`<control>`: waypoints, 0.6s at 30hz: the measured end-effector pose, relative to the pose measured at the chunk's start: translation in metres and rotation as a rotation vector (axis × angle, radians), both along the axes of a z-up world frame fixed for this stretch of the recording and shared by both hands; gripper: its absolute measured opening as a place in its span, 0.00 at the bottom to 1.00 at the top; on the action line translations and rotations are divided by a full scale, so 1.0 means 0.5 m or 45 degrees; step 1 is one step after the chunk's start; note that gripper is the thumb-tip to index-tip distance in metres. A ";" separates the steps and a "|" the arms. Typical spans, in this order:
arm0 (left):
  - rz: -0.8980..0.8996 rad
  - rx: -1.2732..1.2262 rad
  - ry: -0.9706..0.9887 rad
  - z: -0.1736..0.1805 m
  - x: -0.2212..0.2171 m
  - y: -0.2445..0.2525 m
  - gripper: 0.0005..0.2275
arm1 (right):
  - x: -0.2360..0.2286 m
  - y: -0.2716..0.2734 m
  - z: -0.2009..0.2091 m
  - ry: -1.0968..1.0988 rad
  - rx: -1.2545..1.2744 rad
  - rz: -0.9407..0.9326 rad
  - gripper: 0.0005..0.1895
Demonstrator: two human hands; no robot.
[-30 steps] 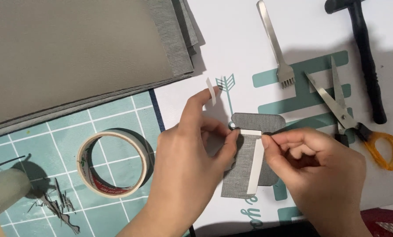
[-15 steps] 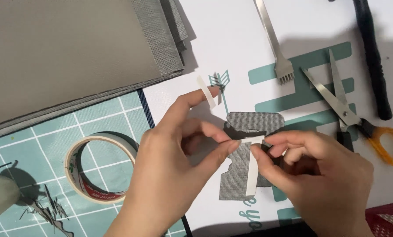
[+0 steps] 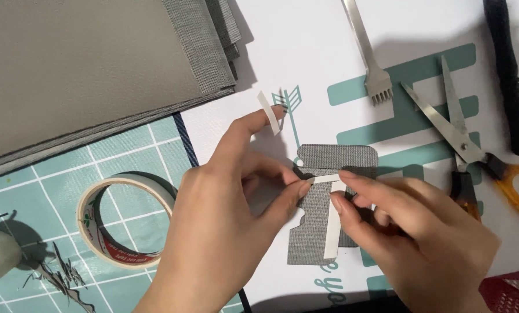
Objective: Applying double-sided tape to the edges of a grey leather piece and trimming it with scissors.
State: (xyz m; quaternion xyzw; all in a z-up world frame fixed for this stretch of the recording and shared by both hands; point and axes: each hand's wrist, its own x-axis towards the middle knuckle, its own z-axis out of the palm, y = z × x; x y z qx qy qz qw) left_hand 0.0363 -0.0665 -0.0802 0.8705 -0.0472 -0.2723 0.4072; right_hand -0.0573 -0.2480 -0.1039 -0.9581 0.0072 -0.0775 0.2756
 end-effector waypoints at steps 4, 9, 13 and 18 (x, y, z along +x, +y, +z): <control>-0.013 0.020 -0.002 0.002 0.001 -0.003 0.28 | 0.004 -0.011 0.003 -0.075 -0.267 0.256 0.09; 0.007 0.043 0.002 0.001 0.001 -0.003 0.28 | -0.004 -0.015 -0.004 -0.117 -0.401 0.306 0.08; 0.005 0.024 -0.018 0.001 0.002 -0.003 0.27 | -0.008 -0.004 -0.003 -0.093 -0.360 0.223 0.11; -0.011 0.057 -0.030 -0.002 0.002 -0.003 0.28 | -0.020 -0.015 -0.023 -0.062 -0.229 0.268 0.15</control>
